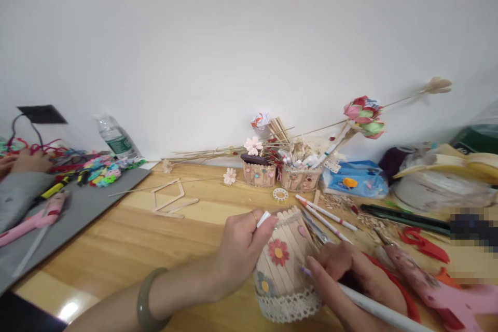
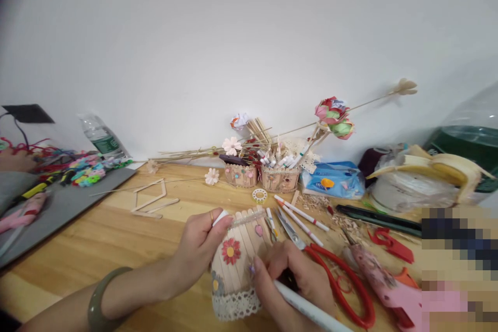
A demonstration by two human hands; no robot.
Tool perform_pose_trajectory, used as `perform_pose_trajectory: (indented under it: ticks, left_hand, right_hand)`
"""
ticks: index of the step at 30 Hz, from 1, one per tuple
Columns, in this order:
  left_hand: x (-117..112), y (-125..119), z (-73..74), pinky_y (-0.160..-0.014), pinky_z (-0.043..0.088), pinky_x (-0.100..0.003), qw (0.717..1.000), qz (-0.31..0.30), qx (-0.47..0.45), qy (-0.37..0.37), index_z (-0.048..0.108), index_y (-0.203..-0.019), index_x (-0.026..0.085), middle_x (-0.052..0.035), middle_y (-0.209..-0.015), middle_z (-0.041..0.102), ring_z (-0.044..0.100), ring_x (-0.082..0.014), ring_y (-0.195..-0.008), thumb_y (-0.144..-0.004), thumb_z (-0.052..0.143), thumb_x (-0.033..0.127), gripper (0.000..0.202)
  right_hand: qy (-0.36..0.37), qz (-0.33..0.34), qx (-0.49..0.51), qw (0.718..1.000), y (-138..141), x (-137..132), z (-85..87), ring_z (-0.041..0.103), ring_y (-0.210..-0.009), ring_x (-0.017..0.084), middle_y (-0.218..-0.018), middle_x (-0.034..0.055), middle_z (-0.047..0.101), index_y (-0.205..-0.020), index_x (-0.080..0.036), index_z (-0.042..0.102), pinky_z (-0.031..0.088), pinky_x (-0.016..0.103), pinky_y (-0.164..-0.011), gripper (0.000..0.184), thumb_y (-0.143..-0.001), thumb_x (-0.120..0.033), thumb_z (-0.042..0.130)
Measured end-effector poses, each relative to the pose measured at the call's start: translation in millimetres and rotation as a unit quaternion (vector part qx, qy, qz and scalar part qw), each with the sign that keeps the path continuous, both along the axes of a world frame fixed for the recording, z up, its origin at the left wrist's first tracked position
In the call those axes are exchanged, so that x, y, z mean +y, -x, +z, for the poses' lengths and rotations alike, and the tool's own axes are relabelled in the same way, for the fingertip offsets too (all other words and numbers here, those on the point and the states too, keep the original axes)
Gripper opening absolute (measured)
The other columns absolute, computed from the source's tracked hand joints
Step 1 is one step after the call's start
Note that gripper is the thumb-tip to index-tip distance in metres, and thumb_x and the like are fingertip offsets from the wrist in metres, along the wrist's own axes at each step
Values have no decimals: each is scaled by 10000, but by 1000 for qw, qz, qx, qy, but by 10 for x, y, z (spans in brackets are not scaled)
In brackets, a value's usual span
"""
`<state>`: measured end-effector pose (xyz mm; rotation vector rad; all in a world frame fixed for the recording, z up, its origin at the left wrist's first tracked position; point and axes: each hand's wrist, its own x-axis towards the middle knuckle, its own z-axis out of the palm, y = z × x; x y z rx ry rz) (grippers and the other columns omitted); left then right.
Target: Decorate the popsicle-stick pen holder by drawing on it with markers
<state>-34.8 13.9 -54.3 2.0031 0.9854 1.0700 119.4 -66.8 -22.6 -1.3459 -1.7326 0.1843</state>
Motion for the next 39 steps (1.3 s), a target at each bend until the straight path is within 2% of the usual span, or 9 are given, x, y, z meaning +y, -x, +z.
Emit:
perform_pose_trajectory:
  ticks: [4,9,12,16,20,25,30,34,39]
  left_hand:
    - [-2,4,-1,-478,259,-208,1000,-7,1,-11,274,-545,196,69,-510,289,292,-72,-470,-869,386,303,359]
    - [20,0,-13,-469,257,-204,1000,-3,6,-26,285,-543,192,70,-507,293,290,-68,-466,-867,395,295,357]
    - [31,-6,-13,-459,252,-202,999,7,6,-31,281,-537,192,71,-500,282,285,-67,-458,-860,406,298,362]
    - [21,-7,-12,-449,253,-195,1000,7,-2,-25,283,-539,194,72,-495,280,283,-65,-455,-860,401,300,358]
    - [14,-8,-12,-449,255,-194,1000,6,-5,-18,287,-539,194,70,-497,281,283,-66,-457,-859,400,303,356]
    - [12,-9,-8,-457,259,-200,1000,10,-4,-8,294,-541,194,67,-499,291,287,-69,-465,-858,399,321,358]
    - [21,-12,-17,-464,272,-202,1000,8,-5,17,319,-547,192,62,-504,316,302,-73,-473,-860,388,350,358]
    - [28,-14,-26,-466,274,-204,1000,11,-4,11,321,-543,191,63,-501,318,304,-72,-470,-861,391,348,361]
    - [26,-17,-24,-462,273,-202,1000,17,-3,-3,322,-542,190,65,-501,312,303,-71,-468,-862,394,328,355]
  right_hand:
    - [-32,-25,-32,999,16,4,-80,500,-398,84,-473,-65,498,-573,-226,400,437,179,-410,262,-773,-166,557]
    - [-16,-25,47,998,37,-23,-158,473,-419,92,-500,-67,470,-595,-232,370,420,185,-406,268,-805,-200,534]
    - [-13,-10,43,999,35,-20,-177,483,-442,92,-513,-66,483,-612,-229,392,429,191,-447,246,-798,-191,549]
    - [-9,-13,63,998,30,-17,-158,467,-433,82,-504,-71,467,-586,-225,357,409,170,-421,284,-786,-177,553]
    - [-4,4,76,997,22,-25,-117,488,-450,95,-522,-60,492,-604,-228,401,431,186,-439,241,-793,-187,544]
    - [17,19,30,999,-5,-26,-103,476,-415,89,-479,-62,483,-561,-223,384,419,179,-415,283,-794,-182,539]
    - [15,-4,52,999,-5,-5,-122,493,-416,92,-487,-58,508,-578,-228,401,424,181,-397,268,-813,-229,530]
    - [16,-3,-1,1000,-32,-7,-76,515,-416,90,-492,-53,545,-574,-226,446,451,176,-420,243,-785,-181,558]
    - [53,-3,5,999,-58,-5,-81,549,-434,97,-493,-49,554,-559,-226,448,468,180,-435,257,-796,-189,540]
